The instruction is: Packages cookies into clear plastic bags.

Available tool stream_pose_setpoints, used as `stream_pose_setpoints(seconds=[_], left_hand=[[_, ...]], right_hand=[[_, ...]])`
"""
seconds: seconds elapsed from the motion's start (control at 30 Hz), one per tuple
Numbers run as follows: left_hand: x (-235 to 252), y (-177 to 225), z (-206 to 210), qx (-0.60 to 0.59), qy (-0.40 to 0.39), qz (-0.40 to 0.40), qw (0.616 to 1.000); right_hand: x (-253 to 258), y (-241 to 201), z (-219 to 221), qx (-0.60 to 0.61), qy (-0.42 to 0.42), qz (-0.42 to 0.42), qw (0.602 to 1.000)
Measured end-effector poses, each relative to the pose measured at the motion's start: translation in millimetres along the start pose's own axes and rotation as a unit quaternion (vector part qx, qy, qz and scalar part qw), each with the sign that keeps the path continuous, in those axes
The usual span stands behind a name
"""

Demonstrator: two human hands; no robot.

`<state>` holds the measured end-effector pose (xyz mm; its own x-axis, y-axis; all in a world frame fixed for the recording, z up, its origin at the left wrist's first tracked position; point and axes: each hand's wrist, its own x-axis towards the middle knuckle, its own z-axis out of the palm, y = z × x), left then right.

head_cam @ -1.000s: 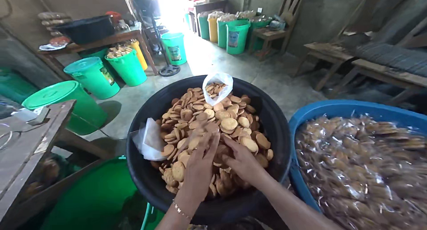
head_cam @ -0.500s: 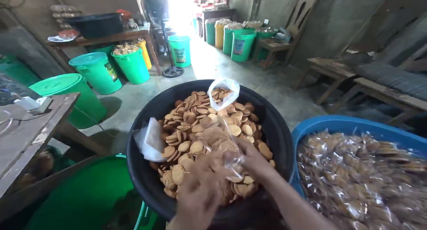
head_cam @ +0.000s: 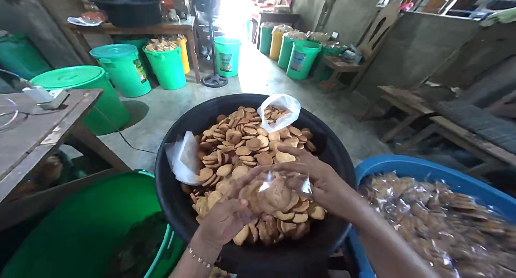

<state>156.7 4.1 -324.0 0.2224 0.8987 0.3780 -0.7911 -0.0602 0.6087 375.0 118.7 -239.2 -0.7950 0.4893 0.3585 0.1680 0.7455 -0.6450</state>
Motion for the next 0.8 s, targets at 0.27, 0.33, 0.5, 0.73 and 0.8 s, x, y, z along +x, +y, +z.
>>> stream_pose_setpoints(seconds=[0.27, 0.33, 0.5, 0.73, 0.8], left_hand=[[-7.8, -3.8, -2.1, 0.039, 0.009, 0.045, 0.998], [-5.8, -3.2, 2.5, 0.077, 0.015, 0.043, 0.996], [-0.4, -4.0, 4.5, 0.142, 0.032, 0.049, 0.988], [3.5, -10.0, 10.4, 0.116, -0.03, -0.004, 0.993], [2.5, -12.4, 15.0, 0.099, -0.01, -0.018, 0.995]], right_hand=[[-6.3, 1.6, 2.8, 0.062, 0.154, -0.036, 0.986], [-7.7, 0.6, 11.9, -0.017, 0.207, -0.039, 0.977], [-16.5, -6.8, -1.3, 0.013, 0.104, -0.021, 0.994], [-18.5, -6.3, 14.5, -0.024, 0.026, -0.046, 0.998], [-20.3, -7.1, 9.7, -0.049, -0.03, -0.04, 0.998]])
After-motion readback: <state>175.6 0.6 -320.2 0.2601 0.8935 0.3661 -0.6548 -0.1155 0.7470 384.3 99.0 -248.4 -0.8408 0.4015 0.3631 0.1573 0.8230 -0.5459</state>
